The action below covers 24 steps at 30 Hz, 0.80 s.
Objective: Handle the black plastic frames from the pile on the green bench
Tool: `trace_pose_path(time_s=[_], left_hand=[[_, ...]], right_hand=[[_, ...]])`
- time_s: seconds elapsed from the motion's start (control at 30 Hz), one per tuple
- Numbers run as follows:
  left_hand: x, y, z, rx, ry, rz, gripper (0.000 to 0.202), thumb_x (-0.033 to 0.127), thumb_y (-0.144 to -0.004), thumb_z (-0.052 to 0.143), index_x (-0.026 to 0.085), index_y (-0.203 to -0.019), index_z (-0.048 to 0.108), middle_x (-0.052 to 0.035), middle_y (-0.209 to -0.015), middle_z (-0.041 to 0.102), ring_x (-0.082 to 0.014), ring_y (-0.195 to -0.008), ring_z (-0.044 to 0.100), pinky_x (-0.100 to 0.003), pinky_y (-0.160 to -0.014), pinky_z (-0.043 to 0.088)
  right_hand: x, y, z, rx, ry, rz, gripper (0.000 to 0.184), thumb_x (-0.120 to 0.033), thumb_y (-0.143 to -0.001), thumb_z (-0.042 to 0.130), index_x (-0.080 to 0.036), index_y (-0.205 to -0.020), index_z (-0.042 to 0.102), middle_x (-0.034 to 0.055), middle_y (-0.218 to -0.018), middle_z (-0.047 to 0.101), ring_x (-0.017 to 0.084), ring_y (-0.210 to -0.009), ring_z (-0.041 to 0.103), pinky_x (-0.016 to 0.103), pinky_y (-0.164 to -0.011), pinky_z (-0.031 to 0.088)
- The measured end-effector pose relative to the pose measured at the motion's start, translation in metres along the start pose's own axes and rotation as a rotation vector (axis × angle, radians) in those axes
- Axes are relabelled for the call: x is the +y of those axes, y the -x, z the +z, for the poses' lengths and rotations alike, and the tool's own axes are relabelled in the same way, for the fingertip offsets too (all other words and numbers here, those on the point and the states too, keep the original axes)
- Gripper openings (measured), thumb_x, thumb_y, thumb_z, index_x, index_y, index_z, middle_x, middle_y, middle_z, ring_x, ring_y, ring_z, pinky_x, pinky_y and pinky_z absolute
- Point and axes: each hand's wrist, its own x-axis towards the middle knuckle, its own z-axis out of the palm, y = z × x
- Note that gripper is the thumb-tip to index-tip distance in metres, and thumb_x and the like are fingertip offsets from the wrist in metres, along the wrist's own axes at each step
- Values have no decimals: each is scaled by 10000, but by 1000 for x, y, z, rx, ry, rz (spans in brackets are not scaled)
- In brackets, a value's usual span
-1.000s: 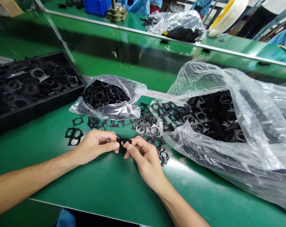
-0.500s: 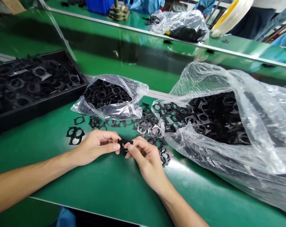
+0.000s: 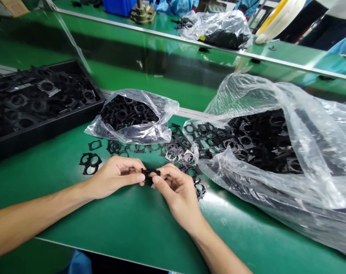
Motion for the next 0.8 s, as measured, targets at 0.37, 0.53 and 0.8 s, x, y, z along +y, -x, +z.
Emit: trace_pose_path(time_s=[0.37,0.53,0.8], left_hand=[[-3,0,0,3,-10,-5,140,260,-814,751,131,-775,717,-18,-694,720,-106,-636,607,-200,-610,471],[-2,0,2,70,44,-44,147,256,-762,786,136,-833,735,1,-713,708,-92,-632,603,-176,-593,467],[1,0,0,38,20,-66,124,241,-742,802,134,-798,772,-10,-661,724,-98,-589,596,-186,-562,472]], right_hand=[[-2,-2,-4,-104,-1,-14,288,-366,-961,661,-185,-767,773,46,-757,684,195,-822,611,310,-791,449],[-1,-1,-3,-109,-6,-1,265,-374,-950,672,-189,-788,772,31,-725,671,187,-777,589,306,-758,433],[0,-1,-4,-78,38,10,310,-400,-935,687,-182,-724,751,26,-719,640,173,-733,572,295,-707,418]])
